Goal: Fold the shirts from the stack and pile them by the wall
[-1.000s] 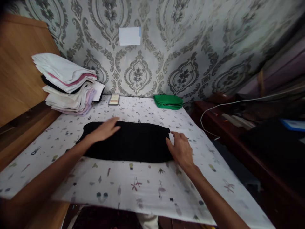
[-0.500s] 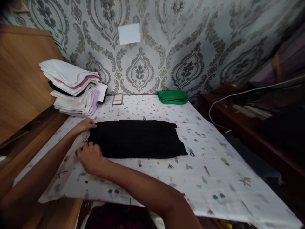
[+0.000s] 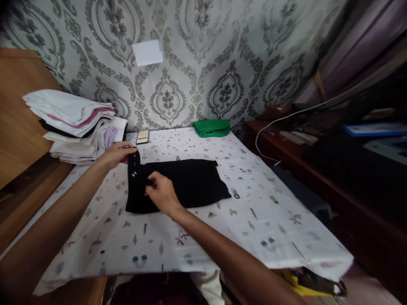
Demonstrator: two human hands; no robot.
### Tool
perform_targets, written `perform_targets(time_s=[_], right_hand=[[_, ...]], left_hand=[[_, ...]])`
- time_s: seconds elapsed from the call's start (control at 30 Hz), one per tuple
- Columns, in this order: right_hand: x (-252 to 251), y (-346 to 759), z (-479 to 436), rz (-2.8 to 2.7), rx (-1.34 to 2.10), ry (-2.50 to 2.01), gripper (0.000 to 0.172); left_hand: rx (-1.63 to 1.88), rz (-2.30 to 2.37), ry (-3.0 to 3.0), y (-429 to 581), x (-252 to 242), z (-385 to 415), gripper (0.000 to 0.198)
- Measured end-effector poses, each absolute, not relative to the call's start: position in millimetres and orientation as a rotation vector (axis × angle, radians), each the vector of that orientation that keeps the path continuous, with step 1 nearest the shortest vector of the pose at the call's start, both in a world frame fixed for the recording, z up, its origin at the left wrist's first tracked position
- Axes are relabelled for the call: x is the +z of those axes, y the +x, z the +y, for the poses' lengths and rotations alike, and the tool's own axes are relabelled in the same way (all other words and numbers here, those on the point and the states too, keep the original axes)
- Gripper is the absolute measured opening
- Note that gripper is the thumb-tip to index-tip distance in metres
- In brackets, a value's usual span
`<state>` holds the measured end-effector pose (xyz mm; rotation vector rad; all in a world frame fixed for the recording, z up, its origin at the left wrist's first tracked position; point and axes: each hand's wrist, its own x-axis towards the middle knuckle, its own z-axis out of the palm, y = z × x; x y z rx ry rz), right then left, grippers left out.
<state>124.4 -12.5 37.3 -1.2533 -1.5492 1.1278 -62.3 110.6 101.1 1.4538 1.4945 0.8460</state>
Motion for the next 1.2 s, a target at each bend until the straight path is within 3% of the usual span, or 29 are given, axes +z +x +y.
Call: perform_targets(time_s=[0.23,0.5,0.77,0.93,1.2], right_hand=[[25,194,-26,-1.577,1.094,-1.606,0.011],[40,196,-34,-1.941,0.911,-1.713,0.010],[51,193,4,-2.007,0.415,-1.682,0.029],[46,158,60,-2.033,0.475,-1.782,0.041],[31,145,87,-1.997,0.471,-1.762,0.045]], left_hand=[[0.691,1.422,1.425,31,57,109,0.018],[0.792,1.374,1.687,-2,57,88,0.006],[0.612,1.285,2.783,-23,33,-19,0.027],[0.564,1.377,2.953,-22,17,-48,0.036],[0.421,1.638,2.854,-34,12,-52,0.046]])
